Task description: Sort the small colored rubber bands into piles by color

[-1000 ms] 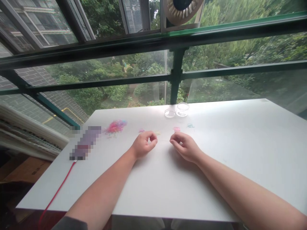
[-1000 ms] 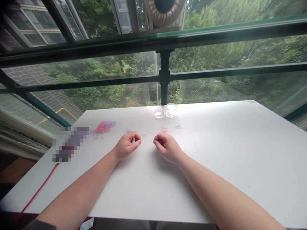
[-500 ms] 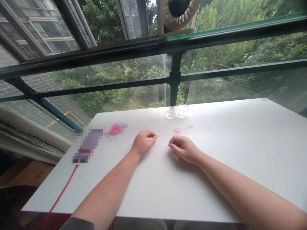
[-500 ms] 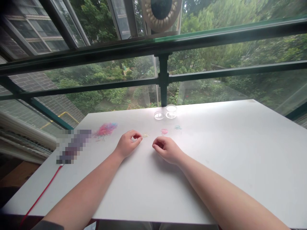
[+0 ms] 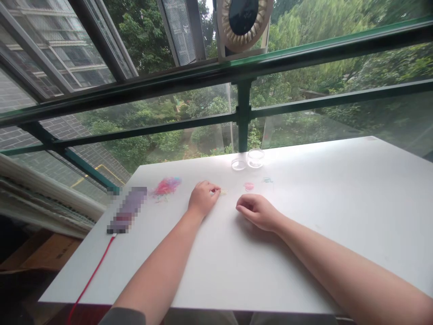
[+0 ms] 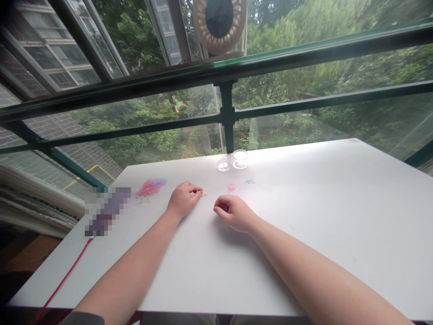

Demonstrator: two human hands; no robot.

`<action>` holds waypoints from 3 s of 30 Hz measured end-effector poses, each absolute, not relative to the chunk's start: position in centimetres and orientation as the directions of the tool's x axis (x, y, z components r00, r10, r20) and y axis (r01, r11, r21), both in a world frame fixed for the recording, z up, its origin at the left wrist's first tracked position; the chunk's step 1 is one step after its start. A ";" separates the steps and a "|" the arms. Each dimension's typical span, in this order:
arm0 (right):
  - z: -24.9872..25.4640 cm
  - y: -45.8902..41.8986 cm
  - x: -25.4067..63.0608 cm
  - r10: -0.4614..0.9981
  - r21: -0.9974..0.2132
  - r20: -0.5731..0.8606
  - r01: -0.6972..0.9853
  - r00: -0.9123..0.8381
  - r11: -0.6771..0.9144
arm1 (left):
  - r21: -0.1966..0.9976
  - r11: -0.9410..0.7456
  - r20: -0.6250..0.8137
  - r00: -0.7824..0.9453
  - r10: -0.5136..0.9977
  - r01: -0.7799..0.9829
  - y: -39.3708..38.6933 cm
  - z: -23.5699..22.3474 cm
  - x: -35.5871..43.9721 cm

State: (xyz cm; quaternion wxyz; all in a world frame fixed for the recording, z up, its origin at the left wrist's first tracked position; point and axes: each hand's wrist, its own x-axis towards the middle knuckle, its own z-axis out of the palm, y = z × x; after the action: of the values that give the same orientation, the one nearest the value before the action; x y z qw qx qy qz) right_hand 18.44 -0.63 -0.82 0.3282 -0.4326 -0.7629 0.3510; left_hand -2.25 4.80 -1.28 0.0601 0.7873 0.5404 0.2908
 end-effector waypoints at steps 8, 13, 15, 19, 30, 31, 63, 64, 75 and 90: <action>-0.6 -0.6 18.4 0.893 -0.820 0.201 0.431 -0.402 0.378 | 0.405 -0.404 0.389 0.245 0.888 0.820 4.9 -1.4 -2.4; -0.6 -0.6 18.4 0.895 -0.820 0.200 0.431 -0.399 0.375 | 0.409 -0.414 0.394 0.252 0.884 0.813 4.8 -1.3 -2.5; -0.7 -0.6 18.5 0.897 -0.823 0.196 0.430 -0.397 0.370 | 0.416 -0.423 0.404 0.253 0.879 0.805 4.7 -1.3 -2.7; -0.7 -0.6 18.5 0.899 -0.834 0.188 0.419 -0.395 0.358 | 0.439 -0.431 0.462 0.213 0.861 0.789 4.5 -0.9 -3.5; -0.7 -0.7 18.7 0.902 -0.829 0.157 0.443 -0.401 0.342 | 0.531 -0.015 0.359 -0.208 0.910 0.847 2.0 0.8 -13.4; -0.8 -0.6 18.8 0.899 -0.823 0.154 0.450 -0.410 0.346 | 0.528 0.053 0.331 -0.263 0.906 0.848 1.3 0.6 -14.6; -1.0 -0.5 18.9 0.882 -0.737 0.178 0.534 -0.436 0.413 | 0.432 0.135 0.366 -0.310 0.877 0.892 1.3 -1.9 -16.3; -1.0 -0.6 18.9 0.882 -0.740 0.179 0.531 -0.436 0.413 | 0.446 0.140 0.364 -0.322 0.874 0.884 1.2 -1.9 -16.4; -0.7 -0.7 18.8 0.883 -0.749 0.183 0.521 -0.432 0.410 | 0.752 0.108 0.268 -0.451 0.852 0.650 0.7 -2.1 -16.5; -0.9 -0.5 18.6 0.882 -0.791 0.223 0.452 -0.415 0.413 | 0.742 -0.308 0.243 0.189 0.952 0.595 0.2 0.5 -6.1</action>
State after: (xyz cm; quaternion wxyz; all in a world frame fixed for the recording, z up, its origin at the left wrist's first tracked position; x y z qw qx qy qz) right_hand 18.65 -0.45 -0.89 0.3271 -0.4305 -0.7743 0.3288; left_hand -6.06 0.21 0.55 0.2533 0.7281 0.5311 0.3516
